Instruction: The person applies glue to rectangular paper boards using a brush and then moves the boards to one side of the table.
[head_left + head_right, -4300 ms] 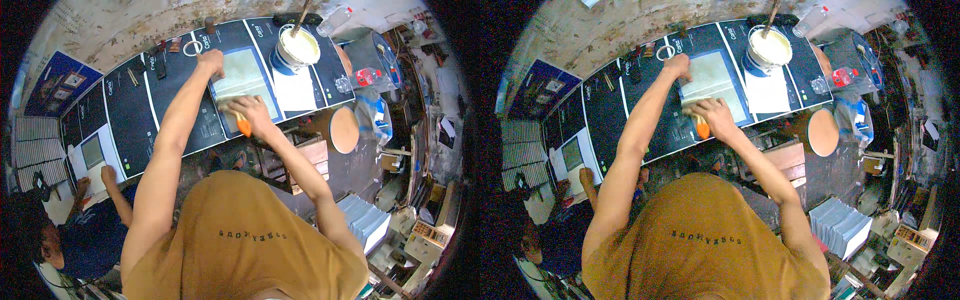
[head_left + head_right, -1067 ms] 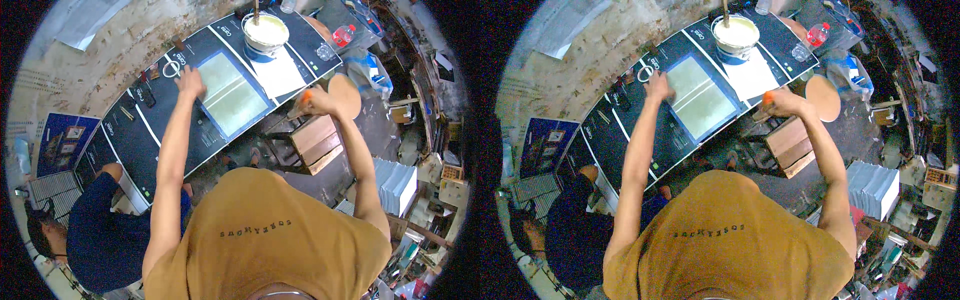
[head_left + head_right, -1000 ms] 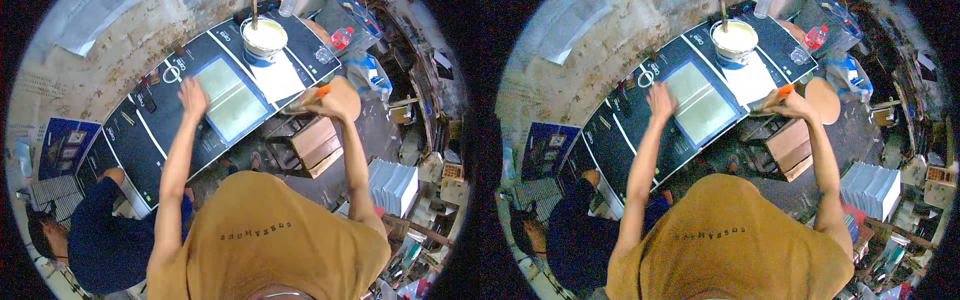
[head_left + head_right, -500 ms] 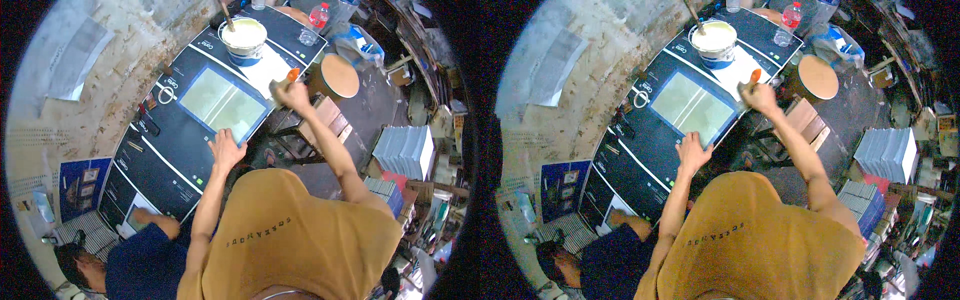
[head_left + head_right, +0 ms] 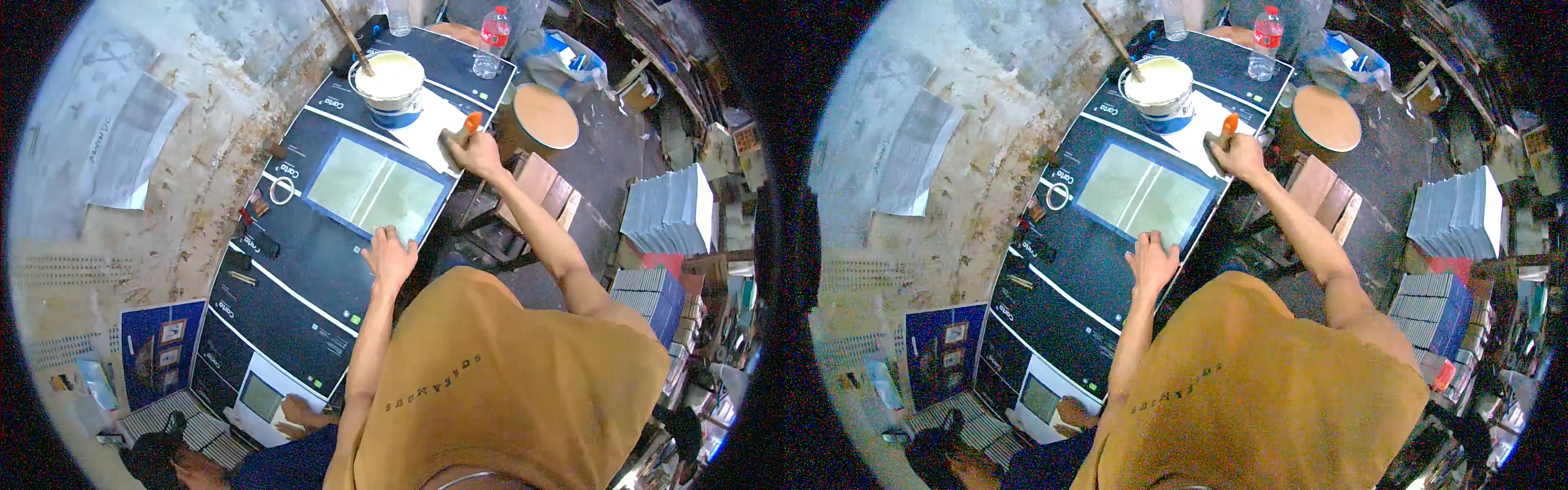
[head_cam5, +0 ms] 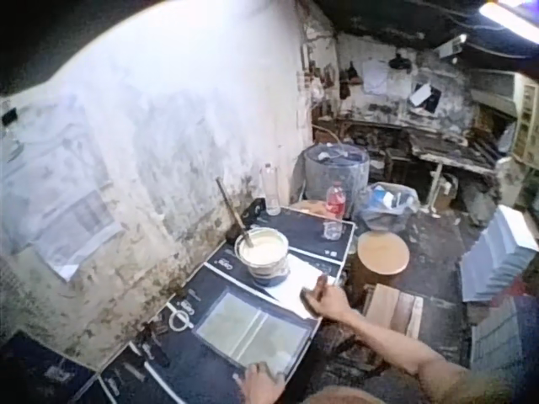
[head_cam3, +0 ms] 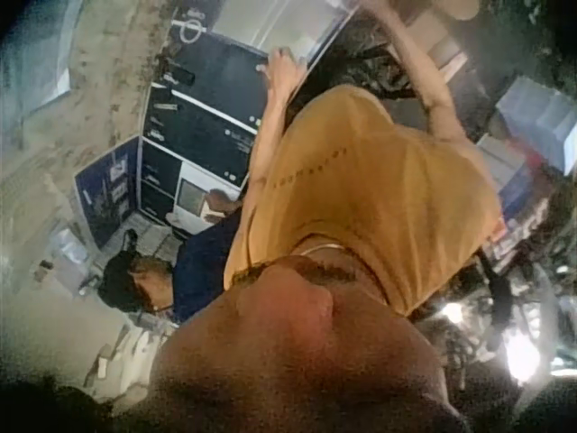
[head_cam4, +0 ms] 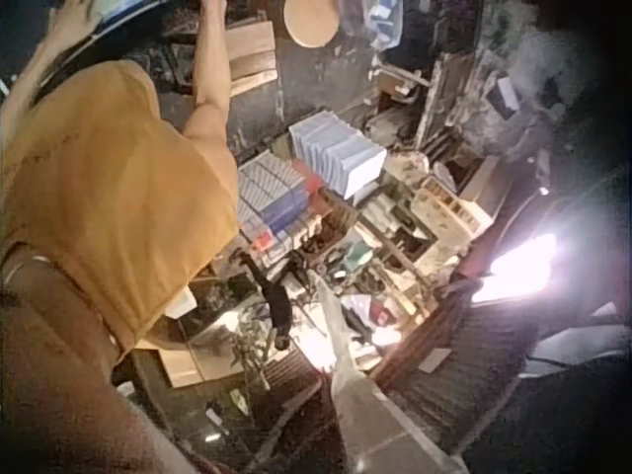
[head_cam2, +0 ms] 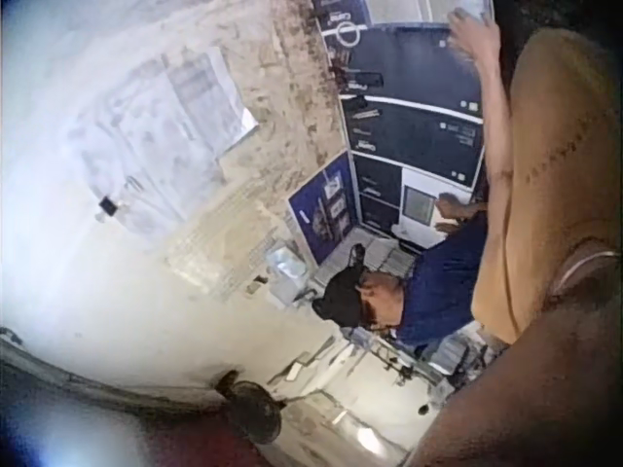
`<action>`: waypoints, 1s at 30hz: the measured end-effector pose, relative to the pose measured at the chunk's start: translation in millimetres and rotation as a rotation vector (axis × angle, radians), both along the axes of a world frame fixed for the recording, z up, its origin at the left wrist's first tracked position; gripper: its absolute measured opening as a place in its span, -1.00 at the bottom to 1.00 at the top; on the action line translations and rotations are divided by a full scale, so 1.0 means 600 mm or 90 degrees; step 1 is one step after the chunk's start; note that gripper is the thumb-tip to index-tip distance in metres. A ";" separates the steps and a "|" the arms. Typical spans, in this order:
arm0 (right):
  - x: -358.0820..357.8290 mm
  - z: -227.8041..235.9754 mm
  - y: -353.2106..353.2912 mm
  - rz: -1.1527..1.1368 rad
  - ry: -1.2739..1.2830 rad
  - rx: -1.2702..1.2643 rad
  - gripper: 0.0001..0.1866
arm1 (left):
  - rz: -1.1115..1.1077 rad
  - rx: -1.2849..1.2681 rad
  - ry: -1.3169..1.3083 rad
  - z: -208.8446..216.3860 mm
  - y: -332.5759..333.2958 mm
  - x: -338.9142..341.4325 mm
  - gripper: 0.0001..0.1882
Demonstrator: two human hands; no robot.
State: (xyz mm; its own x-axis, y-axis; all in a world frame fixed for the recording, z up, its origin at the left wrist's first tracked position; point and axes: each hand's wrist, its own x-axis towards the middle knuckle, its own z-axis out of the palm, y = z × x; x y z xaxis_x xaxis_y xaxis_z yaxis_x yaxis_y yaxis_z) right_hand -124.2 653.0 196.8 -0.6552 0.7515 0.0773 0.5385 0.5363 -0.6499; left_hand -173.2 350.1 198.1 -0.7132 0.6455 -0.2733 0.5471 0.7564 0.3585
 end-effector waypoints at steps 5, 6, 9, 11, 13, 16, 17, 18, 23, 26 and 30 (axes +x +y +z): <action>-0.067 0.046 -0.138 0.096 0.163 -0.193 -0.58 | 0.027 0.006 0.022 -0.011 0.003 0.008 -0.35; -0.092 -0.030 -0.132 0.284 0.250 -0.139 -0.56 | 0.021 0.006 0.028 -0.004 0.008 0.011 -0.33; -0.162 -0.068 -0.145 0.421 0.029 -0.120 -0.36 | 0.028 -0.015 0.014 0.003 0.014 0.007 -0.31; -0.214 -0.060 -0.089 0.387 0.012 -0.111 -0.33 | 0.049 -0.014 0.004 -0.007 0.005 0.003 -0.32; -0.247 -0.017 -0.029 0.408 0.065 -0.022 -0.47 | 0.067 0.019 0.026 -0.022 0.002 0.003 -0.39; -0.293 -0.002 -0.016 0.320 0.198 0.124 -0.62 | 0.082 -0.018 0.000 0.008 0.019 0.003 -0.38; -0.310 -0.003 -0.035 0.298 0.252 0.092 -0.64 | 0.089 -0.025 0.000 0.008 0.024 0.002 -0.38; -0.312 -0.009 -0.061 0.377 0.208 0.005 -0.61 | 0.094 -0.033 0.000 0.007 0.030 0.000 -0.38; -0.316 0.018 -0.150 0.778 0.050 -0.063 -0.35 | 0.127 -0.080 -0.037 0.019 0.038 0.001 -0.42; -0.429 0.027 -0.055 0.656 -0.107 0.038 -0.29 | 0.159 -0.087 -0.016 0.006 0.045 0.001 -0.44; -0.529 0.033 0.020 0.622 0.113 0.233 -0.50 | 0.177 -0.103 -0.021 0.023 0.069 -0.006 -0.46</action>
